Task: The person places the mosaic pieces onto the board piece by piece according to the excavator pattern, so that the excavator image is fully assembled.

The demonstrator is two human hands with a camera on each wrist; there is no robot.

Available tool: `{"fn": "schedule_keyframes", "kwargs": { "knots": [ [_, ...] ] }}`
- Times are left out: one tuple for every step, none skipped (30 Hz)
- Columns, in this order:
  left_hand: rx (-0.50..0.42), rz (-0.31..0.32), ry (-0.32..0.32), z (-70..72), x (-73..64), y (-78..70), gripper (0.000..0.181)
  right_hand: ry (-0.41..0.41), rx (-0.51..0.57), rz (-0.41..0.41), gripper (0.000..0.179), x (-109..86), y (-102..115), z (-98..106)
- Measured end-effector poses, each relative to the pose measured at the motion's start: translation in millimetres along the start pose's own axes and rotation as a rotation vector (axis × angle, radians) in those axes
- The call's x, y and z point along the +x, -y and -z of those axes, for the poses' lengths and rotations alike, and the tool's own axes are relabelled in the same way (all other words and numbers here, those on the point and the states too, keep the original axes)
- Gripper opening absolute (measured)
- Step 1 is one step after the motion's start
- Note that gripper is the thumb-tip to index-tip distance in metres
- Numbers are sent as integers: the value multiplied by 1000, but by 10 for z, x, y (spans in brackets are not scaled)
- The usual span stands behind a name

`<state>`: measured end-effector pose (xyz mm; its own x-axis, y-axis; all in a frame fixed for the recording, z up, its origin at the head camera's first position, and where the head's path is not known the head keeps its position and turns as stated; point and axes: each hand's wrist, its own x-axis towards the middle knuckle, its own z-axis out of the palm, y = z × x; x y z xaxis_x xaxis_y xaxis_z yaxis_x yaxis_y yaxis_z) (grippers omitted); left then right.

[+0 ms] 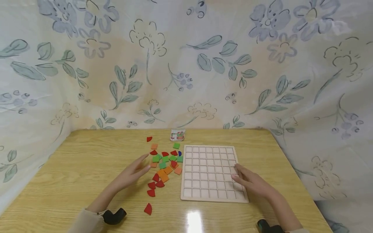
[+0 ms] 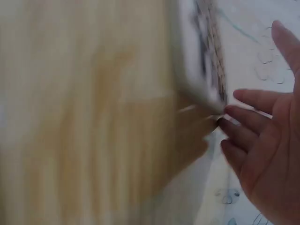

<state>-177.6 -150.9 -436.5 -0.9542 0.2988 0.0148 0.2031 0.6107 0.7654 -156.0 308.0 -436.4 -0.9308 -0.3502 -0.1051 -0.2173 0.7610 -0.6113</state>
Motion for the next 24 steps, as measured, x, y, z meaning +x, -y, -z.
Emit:
{"fn": "schedule_keyframes", "kwargs": {
  "knots": [
    [-21,12,9,12,-18,25,67,14,-7,4,65,-19,-19,3],
    [-33,25,18,22,-32,47,67,24,-20,14,64,-31,-35,9],
    [-34,37,27,33,-41,63,67,31,-26,30,63,-39,-48,15],
    [-30,51,35,43,-43,77,67,34,-40,38,63,-45,-55,24],
    [-23,53,38,55,-42,82,67,35,-55,45,64,-47,-59,38],
    [-16,60,37,67,-37,87,67,37,-67,61,65,-46,-66,53],
    [-11,60,32,79,-26,91,65,39,-73,79,68,-43,-73,71],
    [-7,62,26,90,-14,95,64,38,-80,92,71,-41,-84,86],
    [-2,55,17,101,2,99,63,38,-82,105,76,-40,-100,100],
    [2,45,9,109,19,106,61,39,-88,120,81,-38,-118,112],
    [7,37,-1,118,35,114,60,44,-87,143,85,-37,-142,122],
    [8,31,-11,125,53,128,58,50,-83,168,89,-37,-171,126],
    [11,24,-21,131,71,142,57,55,-83,186,93,-38,-199,129],
    [18,18,-32,139,87,155,56,63,-76,204,97,-40,-229,127],
    [25,11,-44,147,104,170,55,73,-68,229,99,-41,-261,125],
    [36,6,-57,157,118,190,53,81,-56,253,101,-42,-289,123],
    [43,10,-71,170,134,208,52,93,-43,269,103,-43,-318,119],
    [52,8,-82,185,148,227,51,100,-32,280,104,-43,-341,116],
    [57,13,-94,203,164,246,50,104,-23,291,104,-43,-362,113],
    [63,17,-104,224,177,264,49,106,-10,293,105,-41,-378,110],
    [69,23,-113,246,191,285,47,106,-2,299,105,-38,-393,109],
    [75,31,-120,271,202,303,46,106,7,304,105,-35,-402,110],
    [74,42,-125,297,211,318,45,107,7,307,105,-30,-410,110],
    [78,48,-126,323,218,336,44,103,10,314,104,-26,-414,110]
  ]
}}
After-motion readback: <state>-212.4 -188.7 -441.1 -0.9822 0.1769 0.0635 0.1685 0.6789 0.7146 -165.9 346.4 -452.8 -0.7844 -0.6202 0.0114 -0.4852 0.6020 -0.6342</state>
